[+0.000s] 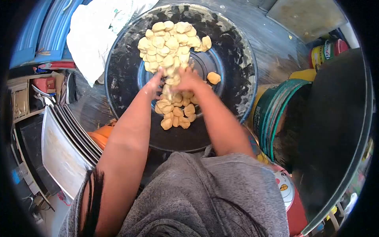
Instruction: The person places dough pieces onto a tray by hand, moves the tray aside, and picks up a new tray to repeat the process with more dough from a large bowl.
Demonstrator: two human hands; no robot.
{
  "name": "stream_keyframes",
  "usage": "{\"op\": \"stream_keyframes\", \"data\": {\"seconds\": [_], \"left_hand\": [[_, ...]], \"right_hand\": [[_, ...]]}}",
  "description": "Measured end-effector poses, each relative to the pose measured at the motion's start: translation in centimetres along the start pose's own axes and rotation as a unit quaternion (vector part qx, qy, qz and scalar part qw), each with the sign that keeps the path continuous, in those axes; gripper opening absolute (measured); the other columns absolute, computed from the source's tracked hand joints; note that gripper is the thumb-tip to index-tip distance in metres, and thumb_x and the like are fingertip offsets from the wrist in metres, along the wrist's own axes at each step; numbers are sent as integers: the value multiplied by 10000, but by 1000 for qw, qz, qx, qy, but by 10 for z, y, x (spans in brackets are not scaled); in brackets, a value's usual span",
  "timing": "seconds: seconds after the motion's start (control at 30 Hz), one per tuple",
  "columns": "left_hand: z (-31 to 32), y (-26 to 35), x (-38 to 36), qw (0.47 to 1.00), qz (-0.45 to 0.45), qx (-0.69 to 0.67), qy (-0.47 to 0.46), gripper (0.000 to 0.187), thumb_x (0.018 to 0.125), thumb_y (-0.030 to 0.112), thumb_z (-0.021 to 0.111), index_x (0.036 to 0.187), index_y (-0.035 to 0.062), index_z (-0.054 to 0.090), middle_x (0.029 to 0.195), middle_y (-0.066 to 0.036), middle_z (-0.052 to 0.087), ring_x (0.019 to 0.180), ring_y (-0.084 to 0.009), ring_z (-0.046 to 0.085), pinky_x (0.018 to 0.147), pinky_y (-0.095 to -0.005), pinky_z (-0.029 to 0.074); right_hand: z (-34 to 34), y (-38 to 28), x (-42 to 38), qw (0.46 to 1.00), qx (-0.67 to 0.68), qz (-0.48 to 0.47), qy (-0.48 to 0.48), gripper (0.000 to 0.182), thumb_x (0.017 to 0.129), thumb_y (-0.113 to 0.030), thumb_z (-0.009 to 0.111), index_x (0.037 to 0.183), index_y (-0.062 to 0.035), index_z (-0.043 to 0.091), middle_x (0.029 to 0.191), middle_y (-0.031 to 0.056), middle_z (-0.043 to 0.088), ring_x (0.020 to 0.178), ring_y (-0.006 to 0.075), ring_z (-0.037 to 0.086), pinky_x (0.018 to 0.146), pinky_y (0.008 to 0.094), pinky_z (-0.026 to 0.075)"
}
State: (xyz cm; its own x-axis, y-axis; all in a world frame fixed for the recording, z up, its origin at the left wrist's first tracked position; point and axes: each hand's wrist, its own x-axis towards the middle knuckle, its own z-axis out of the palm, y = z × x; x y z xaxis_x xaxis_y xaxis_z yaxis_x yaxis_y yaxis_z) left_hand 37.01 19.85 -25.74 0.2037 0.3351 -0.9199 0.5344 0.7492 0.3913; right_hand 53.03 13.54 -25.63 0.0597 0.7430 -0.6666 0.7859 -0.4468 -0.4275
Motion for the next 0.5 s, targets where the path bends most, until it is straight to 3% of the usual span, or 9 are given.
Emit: {"op": "stream_keyframes", "data": {"seconds": [0.03,0.1,0.13,0.2,0.23,0.27,0.3,0.47,0.5], "left_hand": [[2,1,-6,1000,2,0,-3,918,796,774,367,1455,139,280,1499,-175,219,1337,-393,257,1038,-597,243],[0,3,-15,975,-30,186,-115,927,798,773,367,1444,112,294,1496,-193,214,1350,-393,237,1050,-599,216],[-6,6,-16,959,-16,225,-169,933,798,767,378,1428,82,321,1484,-209,237,1349,-394,246,1043,-609,219],[-22,1,12,970,-18,191,-149,933,797,766,382,1420,72,335,1478,-212,250,1347,-397,252,1038,-618,217],[-27,-3,21,979,-20,156,-128,934,797,765,386,1411,62,350,1473,-214,264,1345,-400,258,1034,-626,216],[-12,-4,6,993,-3,118,23,911,805,766,358,1404,79,371,1470,-219,271,1352,-387,258,1037,-616,221],[-10,-7,-3,993,-2,117,23,911,805,766,358,1404,79,371,1470,-219,271,1352,-387,258,1037,-616,221],[-5,-45,27,961,-61,249,-102,970,764,823,325,1436,124,330,1519,-183,176,1382,-377,203,1045,-605,203],[-7,-49,35,949,-69,278,-132,1000,744,844,326,1446,133,316,1531,-170,148,1386,-383,187,1044,-615,192]], "right_hand": [[-10,6,-10,981,-70,-103,-147,768,726,-634,638,1338,-202,472,1416,171,350,1258,388,391,998,534,360],[-55,24,-19,912,183,-42,-365,715,720,-590,681,1269,-152,543,1340,144,460,1114,360,531,852,467,495],[-57,47,-9,922,269,-20,-278,704,722,-562,703,1245,-114,557,1235,130,549,991,292,595,690,412,537],[-68,85,9,973,206,72,-69,765,736,-654,631,1217,-62,569,1268,155,526,991,304,595,711,410,535],[-45,103,17,973,208,72,-69,765,736,-654,631,1217,-62,569,1268,155,526,991,304,595,711,410,535],[-18,119,24,970,199,127,-59,838,719,-705,597,1247,-56,545,1283,180,509,1011,333,585,753,443,524],[-3,126,24,964,189,181,-49,911,702,-755,563,1277,-50,522,1298,204,492,1031,361,575,796,476,514],[53,69,-25,899,305,223,-223,1119,627,-886,457,1405,-86,365,1331,254,452,1199,443,449,923,603,394],[55,61,-31,851,385,211,-289,1119,627,-895,438,1414,-104,353,1360,227,436,1230,425,427,945,606,371]]}}
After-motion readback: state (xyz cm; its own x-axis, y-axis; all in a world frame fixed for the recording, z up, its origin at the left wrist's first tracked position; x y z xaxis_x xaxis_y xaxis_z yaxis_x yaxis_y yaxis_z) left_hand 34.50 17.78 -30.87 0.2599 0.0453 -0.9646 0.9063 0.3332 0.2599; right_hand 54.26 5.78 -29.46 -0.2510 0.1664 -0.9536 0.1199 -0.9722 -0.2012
